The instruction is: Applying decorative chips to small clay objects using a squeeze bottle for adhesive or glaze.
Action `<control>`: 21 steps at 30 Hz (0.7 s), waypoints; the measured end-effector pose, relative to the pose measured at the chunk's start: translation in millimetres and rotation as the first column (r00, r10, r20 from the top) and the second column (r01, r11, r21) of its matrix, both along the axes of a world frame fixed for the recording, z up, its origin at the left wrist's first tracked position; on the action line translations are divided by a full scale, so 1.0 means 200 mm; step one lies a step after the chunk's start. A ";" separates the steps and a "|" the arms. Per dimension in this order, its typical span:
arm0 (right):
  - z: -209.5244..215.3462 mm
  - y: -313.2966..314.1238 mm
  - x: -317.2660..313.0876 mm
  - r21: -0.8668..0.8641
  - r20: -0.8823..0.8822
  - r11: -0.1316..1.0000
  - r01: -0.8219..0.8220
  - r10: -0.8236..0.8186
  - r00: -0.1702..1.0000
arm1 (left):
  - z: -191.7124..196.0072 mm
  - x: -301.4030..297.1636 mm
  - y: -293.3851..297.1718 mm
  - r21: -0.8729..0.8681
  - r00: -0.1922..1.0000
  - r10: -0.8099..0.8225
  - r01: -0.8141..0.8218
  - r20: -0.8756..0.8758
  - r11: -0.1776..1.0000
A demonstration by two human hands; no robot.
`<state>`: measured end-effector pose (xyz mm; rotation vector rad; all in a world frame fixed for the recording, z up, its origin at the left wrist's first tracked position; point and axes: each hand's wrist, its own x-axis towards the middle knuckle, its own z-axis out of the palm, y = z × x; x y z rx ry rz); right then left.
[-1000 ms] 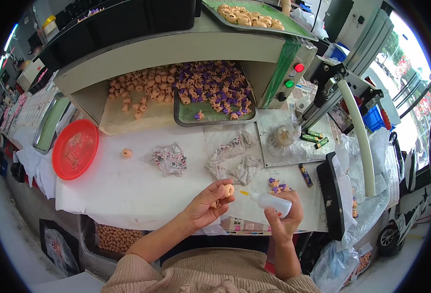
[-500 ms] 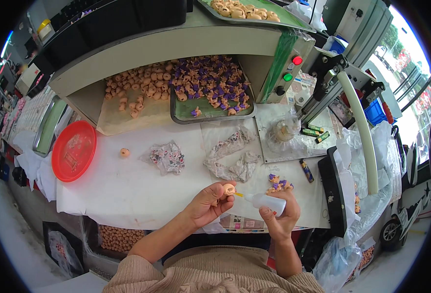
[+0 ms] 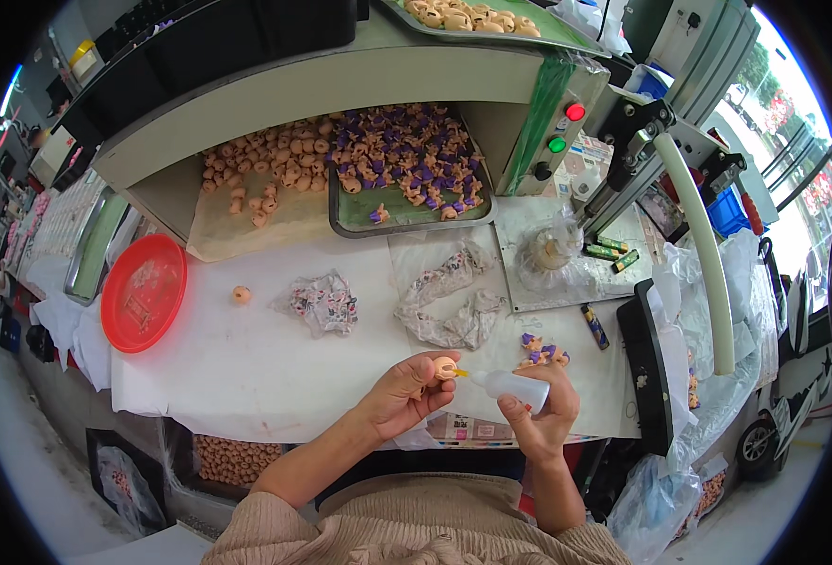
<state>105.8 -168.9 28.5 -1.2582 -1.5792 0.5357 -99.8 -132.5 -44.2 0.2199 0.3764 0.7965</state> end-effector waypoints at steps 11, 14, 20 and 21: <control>0.03 0.00 0.03 0.064 0.035 0.997 0.049 -0.052 0.998 | -0.01 0.02 -0.01 0.008 1.000 0.023 -0.023 -0.012 1.000; 0.05 -0.01 0.03 0.049 0.036 0.997 0.054 -0.056 0.998 | -0.01 0.04 0.00 0.012 0.999 0.043 -0.043 -0.004 0.999; 0.04 -0.01 0.04 0.054 0.038 0.998 0.036 -0.038 0.999 | -0.03 0.04 0.00 0.016 0.999 0.041 -0.041 0.008 0.999; 0.04 -0.01 0.04 0.058 0.040 0.998 0.022 -0.025 0.999 | -0.03 0.04 0.00 0.011 0.999 0.041 -0.041 0.012 0.999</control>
